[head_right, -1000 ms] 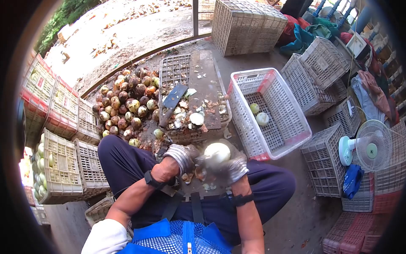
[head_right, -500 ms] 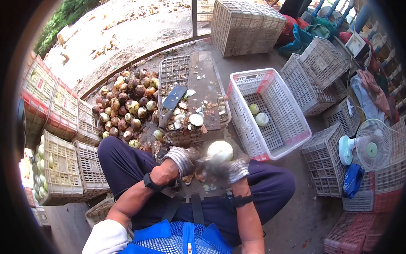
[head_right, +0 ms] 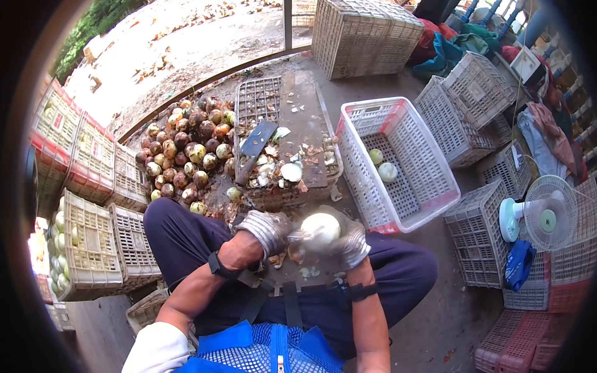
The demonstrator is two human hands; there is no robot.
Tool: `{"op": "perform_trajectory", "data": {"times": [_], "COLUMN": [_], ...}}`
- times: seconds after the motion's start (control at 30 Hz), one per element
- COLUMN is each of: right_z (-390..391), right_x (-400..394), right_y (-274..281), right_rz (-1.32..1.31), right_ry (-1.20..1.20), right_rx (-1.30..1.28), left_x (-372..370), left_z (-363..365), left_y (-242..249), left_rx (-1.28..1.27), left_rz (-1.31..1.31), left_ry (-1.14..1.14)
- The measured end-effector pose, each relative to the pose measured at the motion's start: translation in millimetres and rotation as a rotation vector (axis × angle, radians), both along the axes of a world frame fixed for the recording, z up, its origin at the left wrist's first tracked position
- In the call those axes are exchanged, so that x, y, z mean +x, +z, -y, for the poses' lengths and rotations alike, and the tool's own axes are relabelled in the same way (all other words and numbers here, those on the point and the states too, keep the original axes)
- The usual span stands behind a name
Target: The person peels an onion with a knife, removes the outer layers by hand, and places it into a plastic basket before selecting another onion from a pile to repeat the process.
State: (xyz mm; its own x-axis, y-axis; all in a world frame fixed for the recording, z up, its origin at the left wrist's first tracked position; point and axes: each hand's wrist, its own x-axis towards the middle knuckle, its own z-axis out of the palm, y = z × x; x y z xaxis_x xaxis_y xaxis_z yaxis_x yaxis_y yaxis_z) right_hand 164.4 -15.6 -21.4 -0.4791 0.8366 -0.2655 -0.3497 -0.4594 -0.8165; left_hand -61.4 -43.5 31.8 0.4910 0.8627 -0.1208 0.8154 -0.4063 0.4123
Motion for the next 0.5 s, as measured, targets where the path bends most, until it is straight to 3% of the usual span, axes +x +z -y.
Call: {"op": "perform_trajectory", "data": {"times": [0.1, 0.2, 0.3, 0.4, 0.5], "right_z": [5, 7, 10, 8, 7], "right_x": [-7, -8, -9, -7, -4], "right_y": [37, 27, 38, 39, 31], "right_rz": [-0.105, -0.106, 0.110, -0.033, -0.151], "right_ry": [0.050, 0.130, 0.164, 0.131, 0.088], "right_rx": [-0.163, -0.065, 0.109, -0.057, -0.132], "left_x": [0, 2, 1, -5, -9], "left_z": [3, 6, 6, 3, 0], "left_y": [-2, -13, -6, -9, -21], "left_rx": [0.108, 0.241, 0.239, 0.140, 0.226], "left_rz": [0.043, 0.123, 0.206, 0.222, 0.186], "left_ry": [0.012, 0.064, 0.091, 0.137, 0.203]}}
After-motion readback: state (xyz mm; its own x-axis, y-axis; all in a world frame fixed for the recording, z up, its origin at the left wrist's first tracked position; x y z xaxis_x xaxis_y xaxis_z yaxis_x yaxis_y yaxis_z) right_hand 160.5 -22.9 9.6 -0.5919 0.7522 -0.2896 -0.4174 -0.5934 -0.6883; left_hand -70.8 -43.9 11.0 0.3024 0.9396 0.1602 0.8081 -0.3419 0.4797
